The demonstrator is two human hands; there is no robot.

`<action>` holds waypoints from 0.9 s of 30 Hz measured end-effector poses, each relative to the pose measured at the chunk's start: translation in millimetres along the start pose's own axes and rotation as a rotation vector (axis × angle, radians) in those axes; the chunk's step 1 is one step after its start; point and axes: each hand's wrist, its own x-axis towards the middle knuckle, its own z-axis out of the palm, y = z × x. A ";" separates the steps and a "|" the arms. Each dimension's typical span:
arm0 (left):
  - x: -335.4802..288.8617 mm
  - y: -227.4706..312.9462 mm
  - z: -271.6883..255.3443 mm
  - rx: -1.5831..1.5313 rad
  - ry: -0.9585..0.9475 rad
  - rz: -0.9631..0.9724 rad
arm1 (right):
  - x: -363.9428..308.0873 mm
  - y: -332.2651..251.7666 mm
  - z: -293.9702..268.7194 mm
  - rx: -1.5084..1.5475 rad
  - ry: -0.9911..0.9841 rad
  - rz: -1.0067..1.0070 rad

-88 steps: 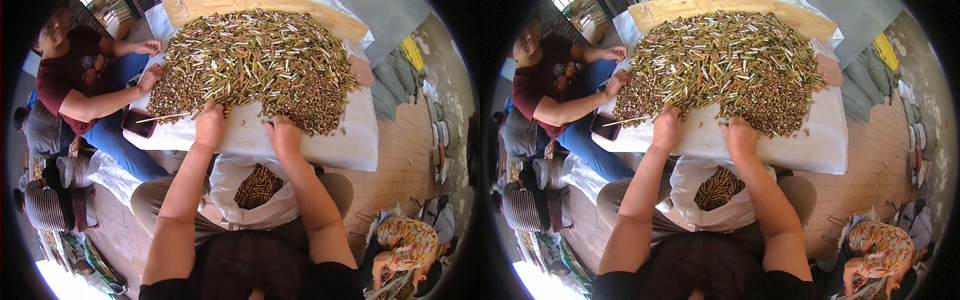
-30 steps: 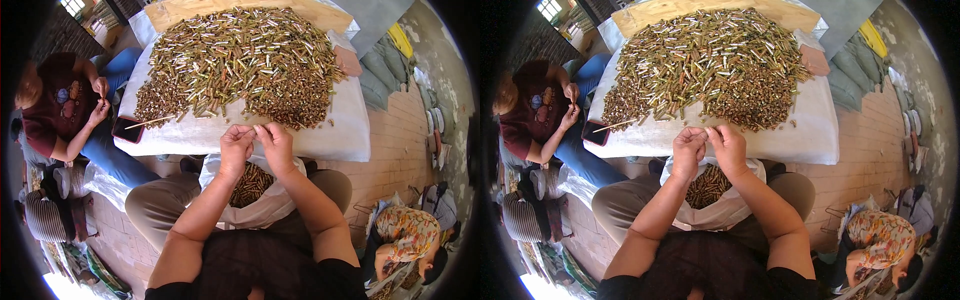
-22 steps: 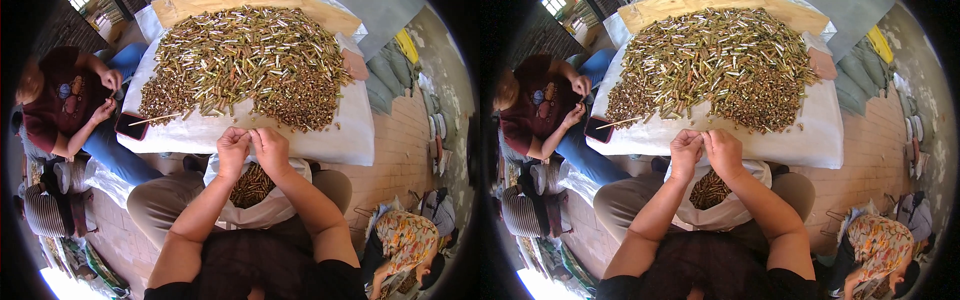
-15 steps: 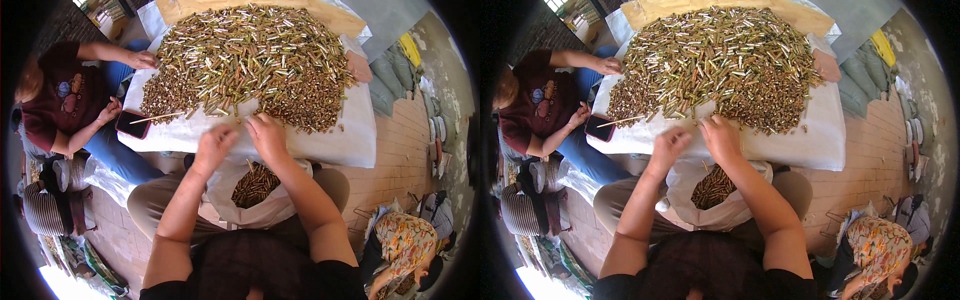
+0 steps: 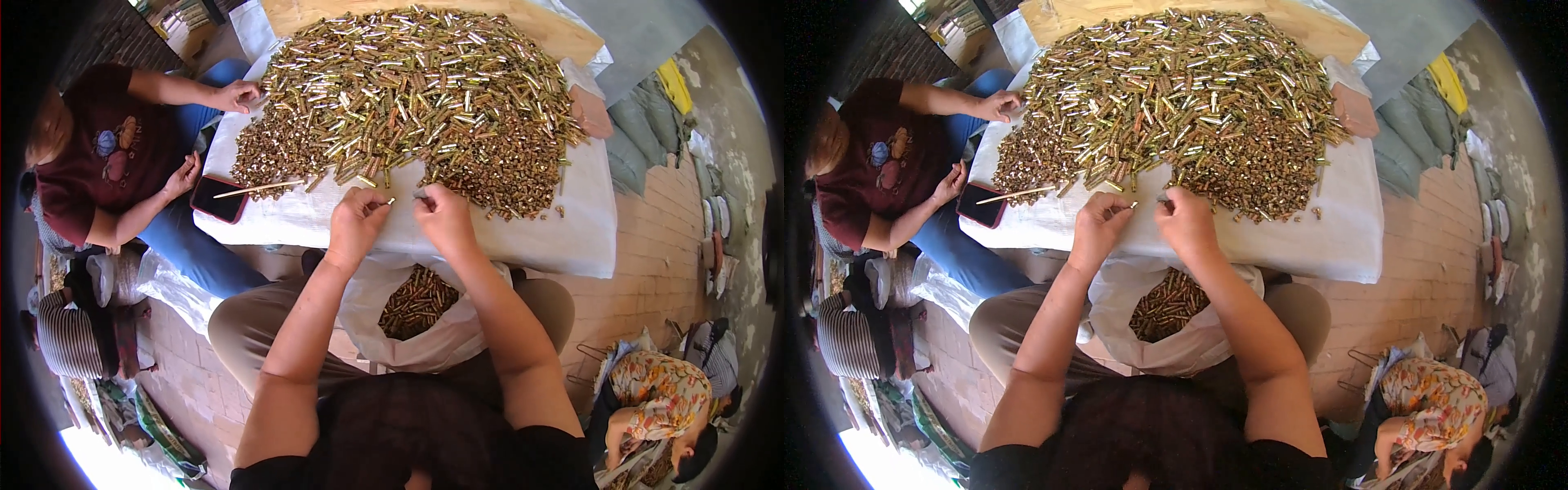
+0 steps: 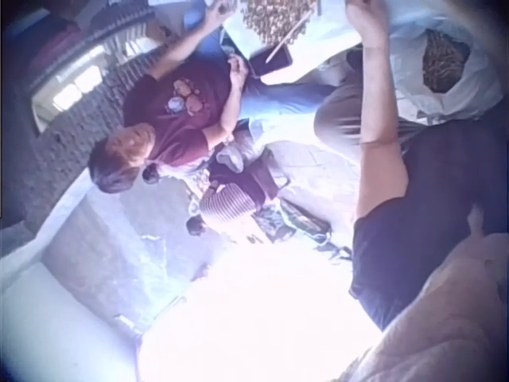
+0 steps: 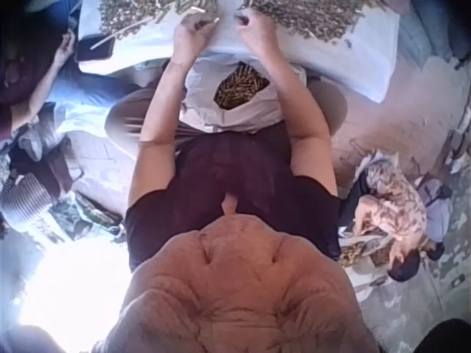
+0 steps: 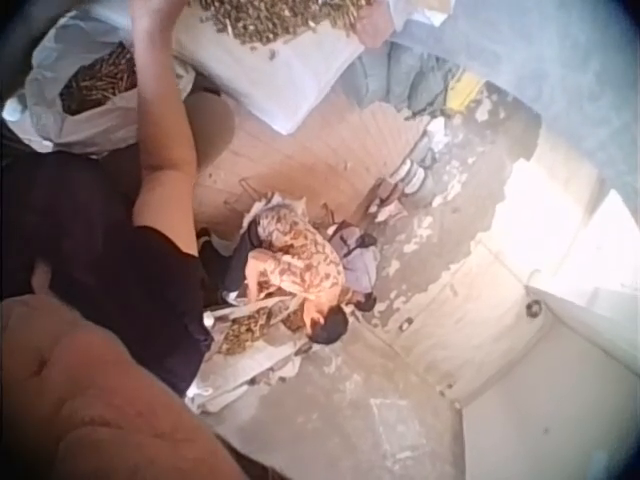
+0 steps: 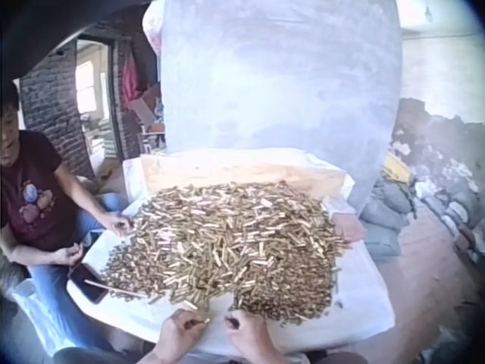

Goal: The person sorts small parts by hand from a large pile on a low workspace, inspecting them one by one.

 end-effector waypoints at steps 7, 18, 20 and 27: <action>-18.4 44.6 23.0 -0.497 -0.249 -0.274 | -8.8 1.4 -51.3 1.018 -0.223 0.568; -27.5 65.9 43.4 -0.710 -0.278 -0.219 | -20.1 12.7 -73.9 1.008 -0.273 0.496; -28.5 67.4 44.4 -0.734 -0.254 -0.223 | -21.0 12.2 -76.3 0.990 -0.269 0.499; -29.4 70.3 40.8 -0.690 -0.285 -0.256 | -21.8 10.7 -80.1 0.838 -0.264 0.447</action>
